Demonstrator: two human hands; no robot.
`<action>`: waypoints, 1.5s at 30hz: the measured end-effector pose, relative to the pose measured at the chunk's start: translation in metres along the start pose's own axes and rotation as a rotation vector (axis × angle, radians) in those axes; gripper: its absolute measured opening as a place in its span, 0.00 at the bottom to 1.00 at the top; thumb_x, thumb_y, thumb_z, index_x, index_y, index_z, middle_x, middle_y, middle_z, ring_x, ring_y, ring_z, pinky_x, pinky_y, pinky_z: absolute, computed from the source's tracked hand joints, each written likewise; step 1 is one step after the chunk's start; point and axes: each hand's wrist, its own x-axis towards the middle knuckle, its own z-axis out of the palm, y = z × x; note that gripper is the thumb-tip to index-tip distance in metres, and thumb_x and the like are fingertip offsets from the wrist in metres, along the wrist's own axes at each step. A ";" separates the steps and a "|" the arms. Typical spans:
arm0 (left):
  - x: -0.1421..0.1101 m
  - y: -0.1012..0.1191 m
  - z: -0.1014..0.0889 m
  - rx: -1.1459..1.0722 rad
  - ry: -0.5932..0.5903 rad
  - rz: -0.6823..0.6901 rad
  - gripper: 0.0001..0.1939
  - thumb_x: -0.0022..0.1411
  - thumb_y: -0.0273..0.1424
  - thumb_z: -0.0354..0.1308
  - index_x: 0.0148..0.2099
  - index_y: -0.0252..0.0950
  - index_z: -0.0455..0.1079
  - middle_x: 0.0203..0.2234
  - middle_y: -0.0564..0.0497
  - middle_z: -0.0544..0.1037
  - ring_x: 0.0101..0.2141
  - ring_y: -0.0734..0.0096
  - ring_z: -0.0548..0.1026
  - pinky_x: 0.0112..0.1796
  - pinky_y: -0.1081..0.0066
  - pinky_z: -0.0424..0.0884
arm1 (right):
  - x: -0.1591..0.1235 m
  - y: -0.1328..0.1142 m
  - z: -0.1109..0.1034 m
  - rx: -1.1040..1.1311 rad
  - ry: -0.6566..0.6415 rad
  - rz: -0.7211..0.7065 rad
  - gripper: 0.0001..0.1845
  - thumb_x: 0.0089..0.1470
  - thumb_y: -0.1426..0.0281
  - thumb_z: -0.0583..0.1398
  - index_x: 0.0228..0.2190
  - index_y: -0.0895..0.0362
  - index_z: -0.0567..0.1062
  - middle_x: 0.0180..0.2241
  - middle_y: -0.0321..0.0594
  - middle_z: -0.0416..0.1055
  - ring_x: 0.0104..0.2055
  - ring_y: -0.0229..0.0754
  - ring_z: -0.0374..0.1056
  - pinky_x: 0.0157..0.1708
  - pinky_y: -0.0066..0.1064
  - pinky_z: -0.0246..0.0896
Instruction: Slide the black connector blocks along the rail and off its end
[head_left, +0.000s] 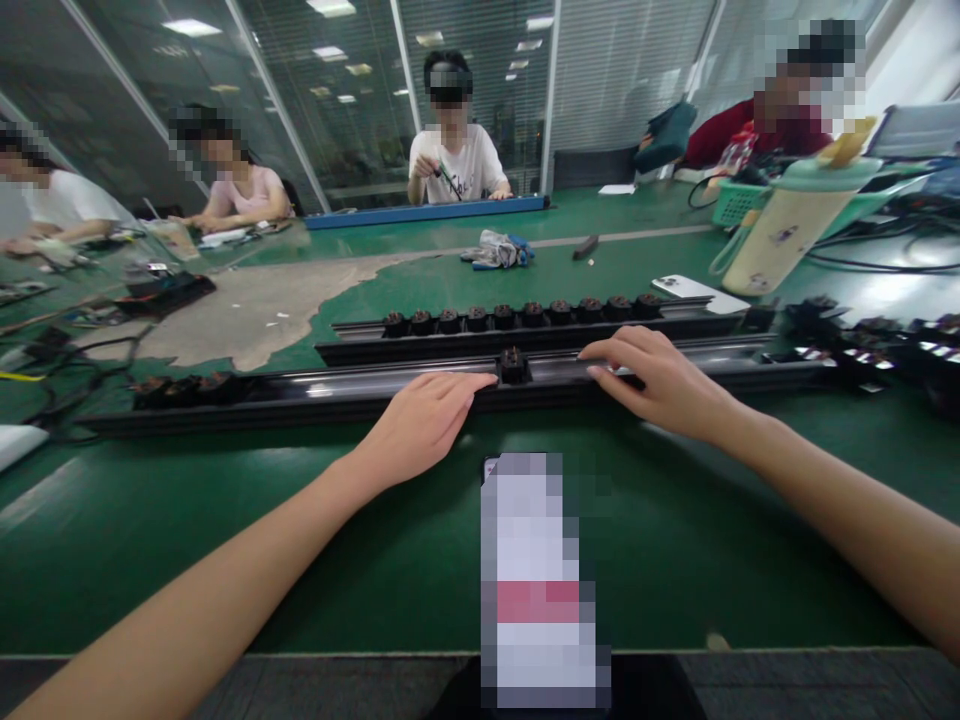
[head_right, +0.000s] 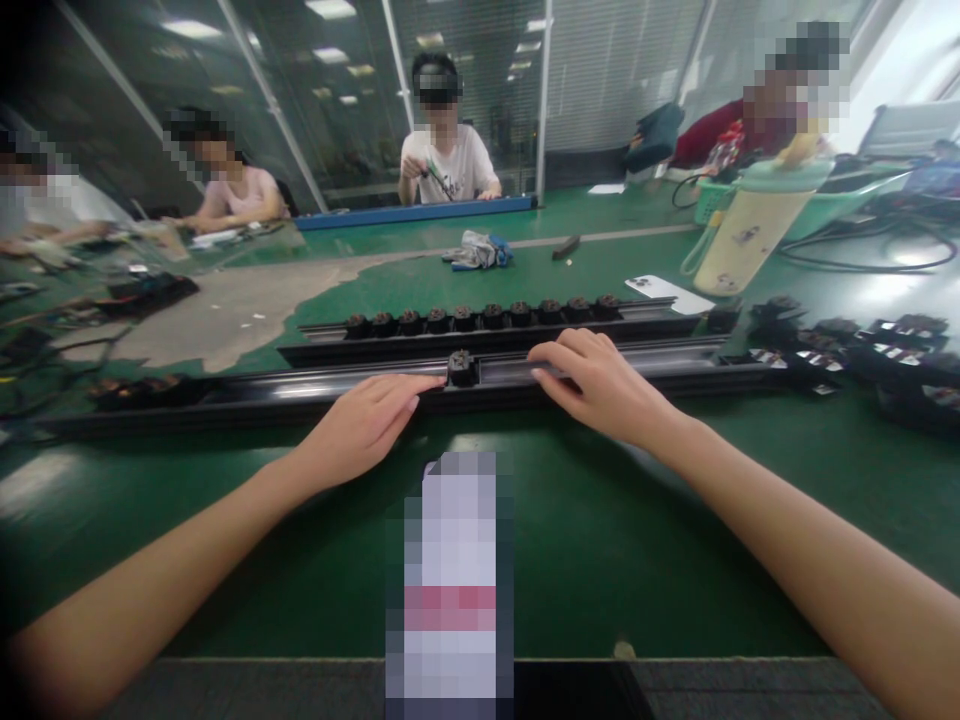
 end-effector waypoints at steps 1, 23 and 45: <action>0.000 0.000 0.000 0.004 -0.008 0.008 0.22 0.77 0.28 0.40 0.66 0.34 0.64 0.60 0.44 0.75 0.60 0.64 0.73 0.60 0.57 0.67 | 0.000 -0.003 0.001 -0.015 -0.024 -0.023 0.19 0.68 0.62 0.51 0.54 0.53 0.72 0.42 0.46 0.69 0.44 0.44 0.64 0.47 0.40 0.56; 0.001 -0.002 0.000 -0.018 -0.014 0.025 0.23 0.76 0.28 0.41 0.67 0.36 0.65 0.61 0.45 0.75 0.59 0.62 0.74 0.57 0.56 0.71 | 0.001 -0.020 0.013 -0.107 -0.134 -0.116 0.27 0.70 0.60 0.47 0.65 0.48 0.67 0.49 0.49 0.67 0.48 0.46 0.62 0.51 0.42 0.58; 0.000 -0.001 -0.004 -0.016 -0.023 0.045 0.22 0.77 0.31 0.43 0.67 0.34 0.65 0.62 0.44 0.74 0.60 0.62 0.73 0.58 0.57 0.70 | 0.005 -0.022 0.004 -0.269 -0.020 -0.205 0.17 0.69 0.65 0.52 0.51 0.53 0.76 0.47 0.46 0.75 0.52 0.48 0.61 0.50 0.43 0.51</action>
